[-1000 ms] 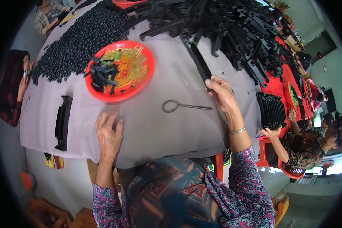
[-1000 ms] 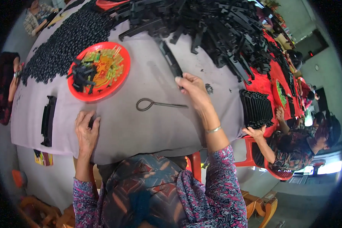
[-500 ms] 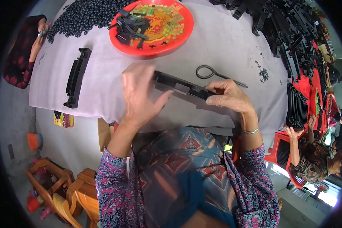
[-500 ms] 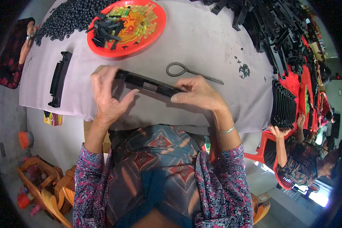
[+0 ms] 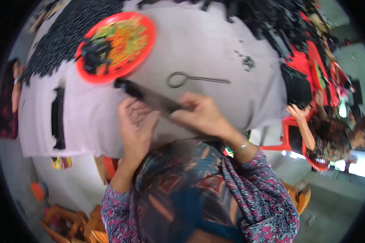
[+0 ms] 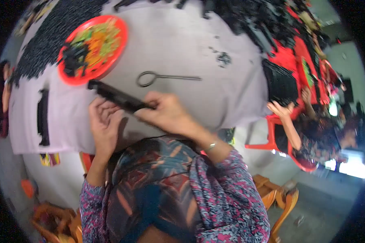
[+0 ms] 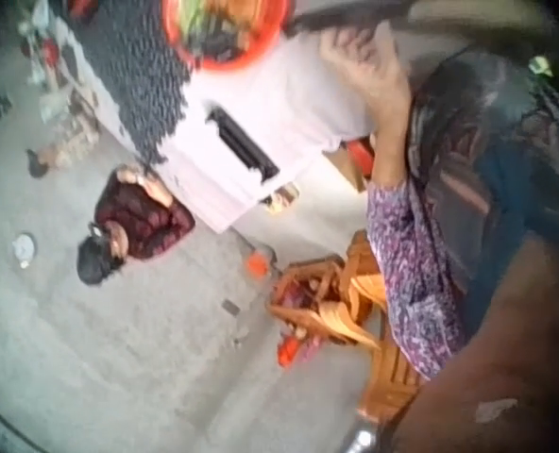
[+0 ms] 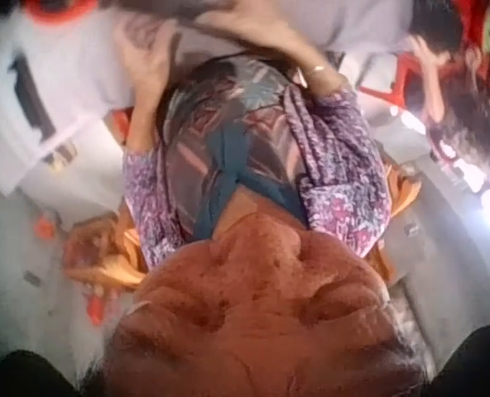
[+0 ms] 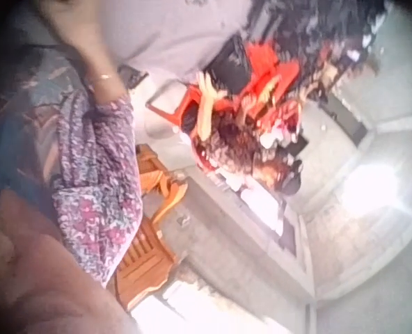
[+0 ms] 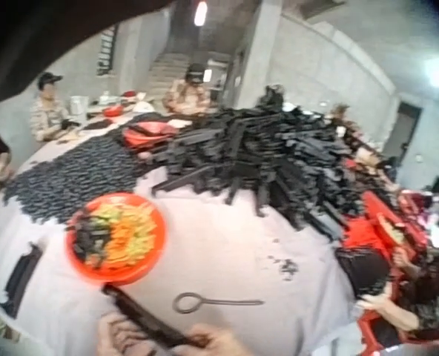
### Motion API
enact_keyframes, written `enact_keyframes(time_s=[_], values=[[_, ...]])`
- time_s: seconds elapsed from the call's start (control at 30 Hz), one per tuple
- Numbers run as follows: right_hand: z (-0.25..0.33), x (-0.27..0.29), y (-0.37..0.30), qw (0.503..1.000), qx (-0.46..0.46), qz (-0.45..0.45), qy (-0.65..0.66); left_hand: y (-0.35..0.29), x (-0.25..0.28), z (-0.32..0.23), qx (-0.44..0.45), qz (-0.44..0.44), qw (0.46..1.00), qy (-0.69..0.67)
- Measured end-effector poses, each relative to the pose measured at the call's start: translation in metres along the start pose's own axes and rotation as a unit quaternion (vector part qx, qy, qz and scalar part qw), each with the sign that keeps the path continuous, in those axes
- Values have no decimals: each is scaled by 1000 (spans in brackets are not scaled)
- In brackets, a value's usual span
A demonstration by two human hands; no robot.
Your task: The person assembles various plastic and rubber components into a plastic housing by hand, using a small lever tool for leverage to fit the parts together.
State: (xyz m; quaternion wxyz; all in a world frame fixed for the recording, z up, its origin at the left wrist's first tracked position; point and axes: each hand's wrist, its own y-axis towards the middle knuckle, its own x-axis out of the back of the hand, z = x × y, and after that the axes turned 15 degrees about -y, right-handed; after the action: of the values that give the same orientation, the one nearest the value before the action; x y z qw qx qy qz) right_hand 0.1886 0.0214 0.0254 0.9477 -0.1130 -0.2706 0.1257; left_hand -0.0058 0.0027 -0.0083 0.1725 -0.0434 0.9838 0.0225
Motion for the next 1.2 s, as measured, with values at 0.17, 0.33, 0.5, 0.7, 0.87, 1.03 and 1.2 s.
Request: enact_keyframes(time_s=[0.17, 0.33, 0.5, 0.7, 0.87, 1.03, 1.2], values=[[-16, -48, -4, 959, 210, -140, -127, -3, -4, -9, 9, 2, 999, -39], [-14, -49, -2, 949, 279, -106, -99, -2, -13, -12, 1, 9, 1000, -28], [-21, -43, -3, 954, 287, -34, -74, 7, -3, -15, 1, 34, 996, 79], [-31, -40, 3, 940, 333, 0, -80, 20, 1, -34, -96, 146, 930, 324], [-29, -43, 4, 918, 372, -10, -139, 25, 11, -35, -68, 172, 914, 360], [-29, -44, 6, 920, 362, -6, -150, 29, 15, -29, -77, 155, 899, 401], [-30, -41, 4, 924, 354, -8, -145, 32, 19, -19, -123, 168, 884, 417]])
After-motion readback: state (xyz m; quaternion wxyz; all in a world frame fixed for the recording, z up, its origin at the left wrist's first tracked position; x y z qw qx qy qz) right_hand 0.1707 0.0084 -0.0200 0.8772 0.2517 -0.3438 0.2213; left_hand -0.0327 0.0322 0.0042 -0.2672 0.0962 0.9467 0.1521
